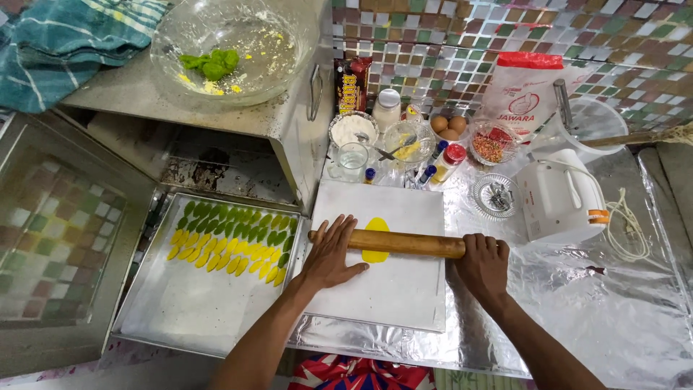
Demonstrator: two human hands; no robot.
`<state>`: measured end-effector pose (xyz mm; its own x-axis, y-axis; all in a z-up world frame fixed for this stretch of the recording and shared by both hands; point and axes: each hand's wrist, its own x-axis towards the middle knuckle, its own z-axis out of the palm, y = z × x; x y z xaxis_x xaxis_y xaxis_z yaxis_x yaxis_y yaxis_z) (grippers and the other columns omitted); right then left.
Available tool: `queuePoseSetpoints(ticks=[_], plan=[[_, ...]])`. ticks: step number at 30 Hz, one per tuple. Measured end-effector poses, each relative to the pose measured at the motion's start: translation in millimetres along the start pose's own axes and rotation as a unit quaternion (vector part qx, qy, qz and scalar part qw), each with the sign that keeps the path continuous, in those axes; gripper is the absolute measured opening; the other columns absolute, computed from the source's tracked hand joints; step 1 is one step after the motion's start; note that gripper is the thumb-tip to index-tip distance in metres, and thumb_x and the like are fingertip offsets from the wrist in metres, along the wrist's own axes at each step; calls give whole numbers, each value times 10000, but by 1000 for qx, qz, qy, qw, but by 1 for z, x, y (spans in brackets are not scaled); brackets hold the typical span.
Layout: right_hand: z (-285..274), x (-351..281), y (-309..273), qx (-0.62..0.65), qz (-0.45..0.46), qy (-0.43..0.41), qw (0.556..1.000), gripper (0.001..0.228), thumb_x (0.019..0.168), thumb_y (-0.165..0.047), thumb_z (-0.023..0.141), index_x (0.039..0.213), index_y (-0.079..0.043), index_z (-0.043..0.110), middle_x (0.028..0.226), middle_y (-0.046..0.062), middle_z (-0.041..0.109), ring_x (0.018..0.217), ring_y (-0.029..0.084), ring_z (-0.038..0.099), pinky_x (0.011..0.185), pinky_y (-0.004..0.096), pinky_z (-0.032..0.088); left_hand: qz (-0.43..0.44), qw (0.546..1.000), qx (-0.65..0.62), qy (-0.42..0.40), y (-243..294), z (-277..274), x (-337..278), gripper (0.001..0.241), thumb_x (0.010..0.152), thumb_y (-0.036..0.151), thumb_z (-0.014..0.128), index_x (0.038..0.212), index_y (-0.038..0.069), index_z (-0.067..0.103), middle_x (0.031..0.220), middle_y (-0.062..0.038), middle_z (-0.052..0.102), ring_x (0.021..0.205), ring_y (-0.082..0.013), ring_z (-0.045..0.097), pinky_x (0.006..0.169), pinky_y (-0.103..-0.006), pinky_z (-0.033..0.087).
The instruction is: Rolling out yellow dough with a rolling pin and cutting it into small decorative shapes on a white board.
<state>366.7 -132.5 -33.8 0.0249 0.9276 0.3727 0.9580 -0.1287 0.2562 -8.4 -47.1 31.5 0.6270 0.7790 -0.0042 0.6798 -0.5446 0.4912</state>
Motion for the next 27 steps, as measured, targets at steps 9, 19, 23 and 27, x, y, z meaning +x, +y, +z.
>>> queuePoseSetpoints(ticks=[9,19,23,27], plan=[[1,-22,-2,4,-6,9,1000,319,913,-382,617,1144,-179,534,1098,23,597,1176,245,591,1114,444,360,-39,998,-2,-52,18,-11,-17,972,892,584,665,1611,126,198,1686,-144,247,1592,-288,122,1288,-504,-24],[-30,-40,-7,-39,-47,38,997,476,830,-181,590,1295,-82,579,1330,105,645,1227,295,611,1154,508,386,33,999,-4,8,1,22,-35,1020,857,491,749,1612,110,177,1706,-121,169,1584,-301,54,1248,-531,-43],[-35,-47,-8,-31,-54,47,997,455,904,-151,527,1347,-51,561,1354,134,641,1287,328,596,1169,547,387,36,999,3,2,2,24,-42,1033,867,504,739,1626,131,145,1715,-120,125,1582,-295,62,1246,-537,-53],[-33,-52,-6,-44,-67,49,996,452,915,-154,516,1350,-42,559,1334,142,648,1286,337,599,1161,552,398,39,999,3,1,6,20,-48,1022,869,491,742,1627,149,149,1714,-120,130,1578,-287,93,1250,-521,-30]])
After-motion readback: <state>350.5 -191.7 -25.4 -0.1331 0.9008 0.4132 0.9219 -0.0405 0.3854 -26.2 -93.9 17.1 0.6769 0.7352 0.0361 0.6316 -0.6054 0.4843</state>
